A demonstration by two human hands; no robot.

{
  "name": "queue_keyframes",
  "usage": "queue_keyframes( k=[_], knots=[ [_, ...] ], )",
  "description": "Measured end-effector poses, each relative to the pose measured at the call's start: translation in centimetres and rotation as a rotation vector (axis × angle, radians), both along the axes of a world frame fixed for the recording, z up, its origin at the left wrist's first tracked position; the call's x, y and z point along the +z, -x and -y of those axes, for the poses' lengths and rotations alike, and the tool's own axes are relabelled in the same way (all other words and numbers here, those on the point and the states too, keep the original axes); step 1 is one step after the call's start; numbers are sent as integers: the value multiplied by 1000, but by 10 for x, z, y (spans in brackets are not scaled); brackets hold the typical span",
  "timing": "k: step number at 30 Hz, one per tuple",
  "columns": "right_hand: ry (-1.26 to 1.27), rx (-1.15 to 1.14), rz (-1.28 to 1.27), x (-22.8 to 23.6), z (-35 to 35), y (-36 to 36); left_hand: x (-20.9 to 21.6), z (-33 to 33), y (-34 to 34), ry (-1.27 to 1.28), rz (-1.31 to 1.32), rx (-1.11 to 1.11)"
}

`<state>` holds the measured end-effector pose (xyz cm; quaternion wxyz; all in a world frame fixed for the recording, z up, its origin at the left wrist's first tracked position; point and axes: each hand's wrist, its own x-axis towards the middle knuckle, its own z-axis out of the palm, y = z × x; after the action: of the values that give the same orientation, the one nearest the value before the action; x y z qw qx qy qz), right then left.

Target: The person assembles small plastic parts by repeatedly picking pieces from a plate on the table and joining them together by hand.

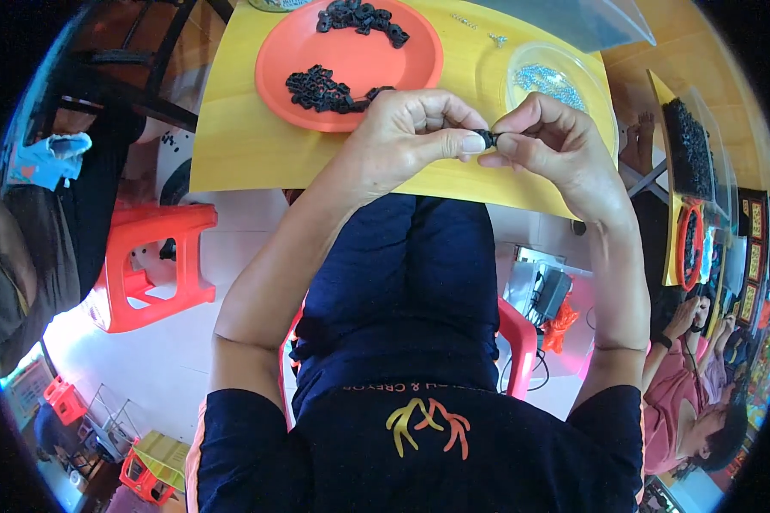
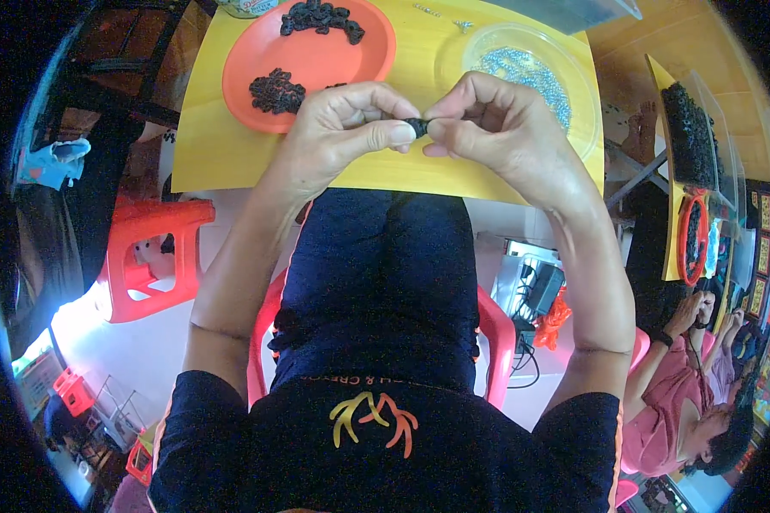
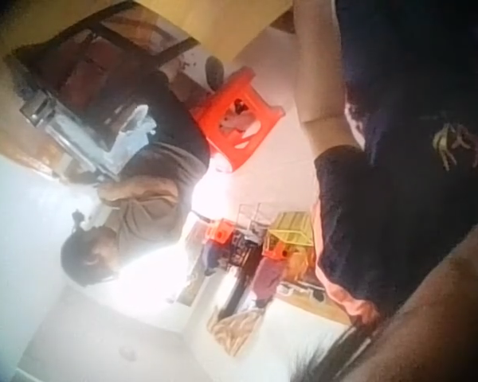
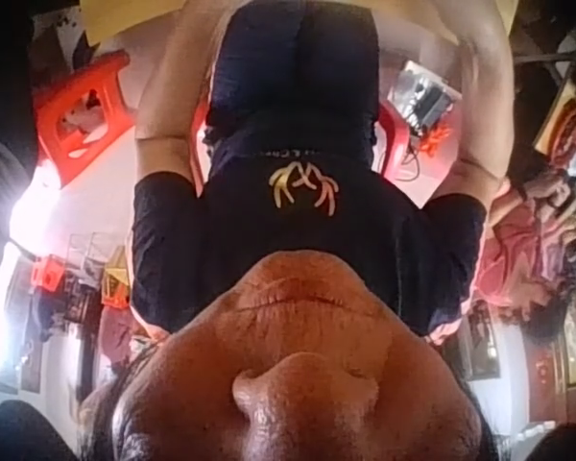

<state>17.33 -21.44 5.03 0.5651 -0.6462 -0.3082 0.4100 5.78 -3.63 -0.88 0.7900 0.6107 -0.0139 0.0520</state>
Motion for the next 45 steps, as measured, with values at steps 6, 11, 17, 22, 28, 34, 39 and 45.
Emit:
queue_keyframes(
  k=[6, 11, 17, 22, 28, 34, 39, 45],
  knots=[
    [114, -15, 159, 3, -3, 3, -1, 7, 2, -163, 8, 91],
    [200, 21, 276, 2, -6, -1, 2, 10, 2, -343, 82, 165],
    [194, -67, 550, -6, -13, 14, -5, 10, 2, -280, 40, 186],
    [96, -126, 469, -8, -13, 17, -4, 6, 3, -306, 48, 175],
    [132, -63, 435, -5, -8, 12, -1, 4, 2, -269, -25, 130],
    [106, -27, 203, 4, -7, 0, -2, 3, -5, -170, -34, 56],
    [54, 4, -274, -5, 1, -10, 4, 1, -2, -38, 37, 2],
    [-38, 167, -614, -27, 6, -5, 10, 0, -1, -333, 325, 65]
  ],
)
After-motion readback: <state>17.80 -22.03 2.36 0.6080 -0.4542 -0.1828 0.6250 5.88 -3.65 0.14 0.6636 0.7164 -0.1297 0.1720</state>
